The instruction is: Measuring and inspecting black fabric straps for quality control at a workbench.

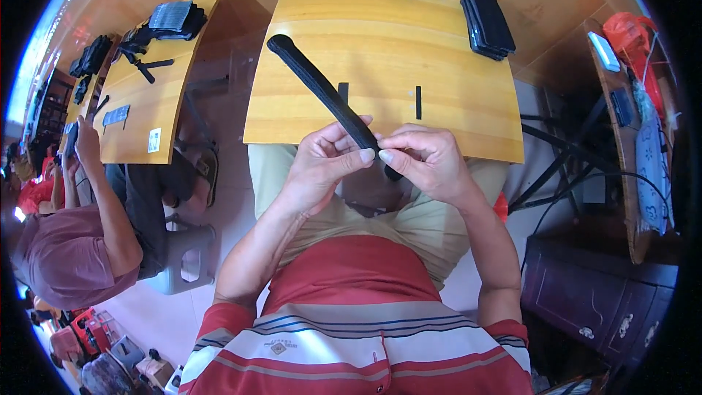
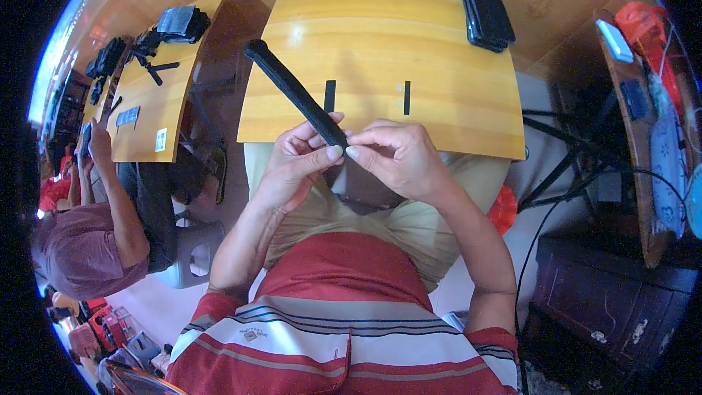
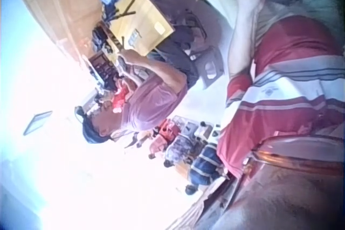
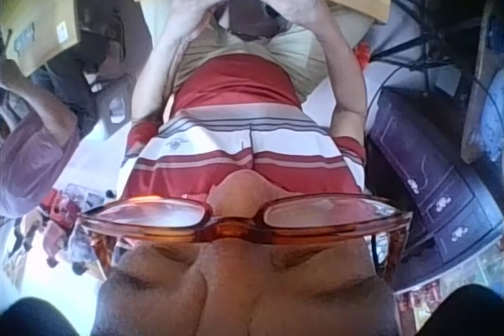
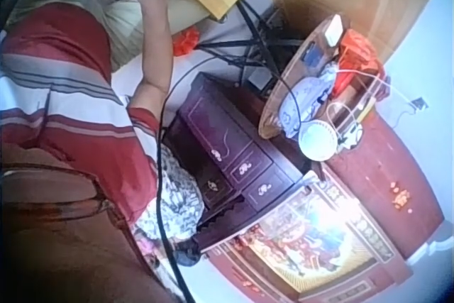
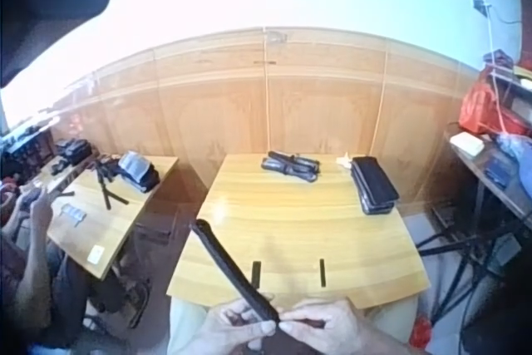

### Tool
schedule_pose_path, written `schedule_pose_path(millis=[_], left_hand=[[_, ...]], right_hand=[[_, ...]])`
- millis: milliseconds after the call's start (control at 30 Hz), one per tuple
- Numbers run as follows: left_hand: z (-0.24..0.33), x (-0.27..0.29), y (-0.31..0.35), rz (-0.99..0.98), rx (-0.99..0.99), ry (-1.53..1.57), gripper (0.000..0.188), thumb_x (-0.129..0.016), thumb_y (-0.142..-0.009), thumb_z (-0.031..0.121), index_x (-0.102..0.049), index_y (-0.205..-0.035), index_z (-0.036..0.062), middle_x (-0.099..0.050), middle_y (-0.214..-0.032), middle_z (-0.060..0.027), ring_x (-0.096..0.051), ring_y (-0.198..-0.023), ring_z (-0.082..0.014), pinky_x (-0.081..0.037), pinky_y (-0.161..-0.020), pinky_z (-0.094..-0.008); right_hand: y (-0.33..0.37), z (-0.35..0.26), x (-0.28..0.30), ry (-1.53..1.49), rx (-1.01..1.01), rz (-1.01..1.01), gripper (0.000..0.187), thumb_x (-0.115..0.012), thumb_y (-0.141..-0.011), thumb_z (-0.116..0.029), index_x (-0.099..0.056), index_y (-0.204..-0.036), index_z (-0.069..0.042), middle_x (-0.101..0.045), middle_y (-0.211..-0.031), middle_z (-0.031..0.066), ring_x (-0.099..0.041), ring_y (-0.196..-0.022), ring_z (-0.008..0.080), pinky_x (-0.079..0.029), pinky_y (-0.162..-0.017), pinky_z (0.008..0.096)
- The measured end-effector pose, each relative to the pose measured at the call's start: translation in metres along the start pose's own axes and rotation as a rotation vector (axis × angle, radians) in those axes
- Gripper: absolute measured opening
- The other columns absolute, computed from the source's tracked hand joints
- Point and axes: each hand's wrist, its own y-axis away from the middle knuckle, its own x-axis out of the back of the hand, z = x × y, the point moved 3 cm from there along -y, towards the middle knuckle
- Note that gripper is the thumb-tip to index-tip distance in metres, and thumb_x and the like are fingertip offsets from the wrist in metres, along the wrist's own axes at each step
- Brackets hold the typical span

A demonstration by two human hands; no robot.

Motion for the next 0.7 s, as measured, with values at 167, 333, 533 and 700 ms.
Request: schedule_pose_path(millis=[167, 333, 533, 700], left_hand=[[0.0022, -0.0013, 0.0007, -0.043, -0.011, 0.014, 0.046, -0.07, -0.085, -0.002, -0.055, -0.129, 0.0003, -0.068, -0.11, -0.0094, -0.064, -0.103, -0.0157, -0.05, -0.094, -0.0301], [0.0012, 0.0005, 0.0013, -0.074, -0.027, 0.04, 0.045, -0.068, -0.085, -0.004, -0.055, -0.128, 0.0001, -0.068, -0.112, -0.0104, -0.063, -0.105, -0.0166, -0.049, -0.096, -0.0313], [-0.0009, 0.0045, 0.0024, -0.09, -0.077, 0.0, 0.045, -0.068, -0.085, -0.004, -0.055, -0.128, -0.0007, -0.067, -0.113, -0.0112, -0.062, -0.106, -0.0175, -0.047, -0.098, -0.0325], [-0.0014, 0.0039, 0.0029, -0.092, -0.134, -0.049, 0.044, -0.069, -0.085, -0.003, -0.054, -0.127, -0.0009, -0.067, -0.114, -0.0117, -0.062, -0.107, -0.0174, -0.046, -0.098, -0.0328]], right_hand=[[0.0012, 0.0, -0.0005, -0.009, 0.023, 0.02, 0.013, -0.069, -0.088, -0.002, -0.07, -0.1, 0.004, -0.069, -0.09, 0.0091, -0.062, -0.074, 0.0102, -0.048, -0.064, 0.0223], [0.0025, -0.0008, -0.0033, -0.056, 0.035, 0.039, 0.013, -0.069, -0.088, -0.001, -0.071, -0.1, 0.004, -0.069, -0.091, 0.0096, -0.062, -0.074, 0.0097, -0.049, -0.063, 0.0216], [0.003, -0.0028, -0.005, -0.027, 0.046, 0.044, 0.013, -0.068, -0.087, 0.001, -0.071, -0.099, 0.004, -0.068, -0.093, 0.0105, -0.062, -0.074, 0.0091, -0.048, -0.063, 0.0207], [0.0031, -0.0034, -0.0077, -0.025, 0.045, 0.088, 0.011, -0.07, -0.083, 0.001, -0.071, -0.095, 0.003, -0.07, -0.087, 0.0126, -0.068, -0.077, 0.0171, -0.052, -0.067, 0.027]])
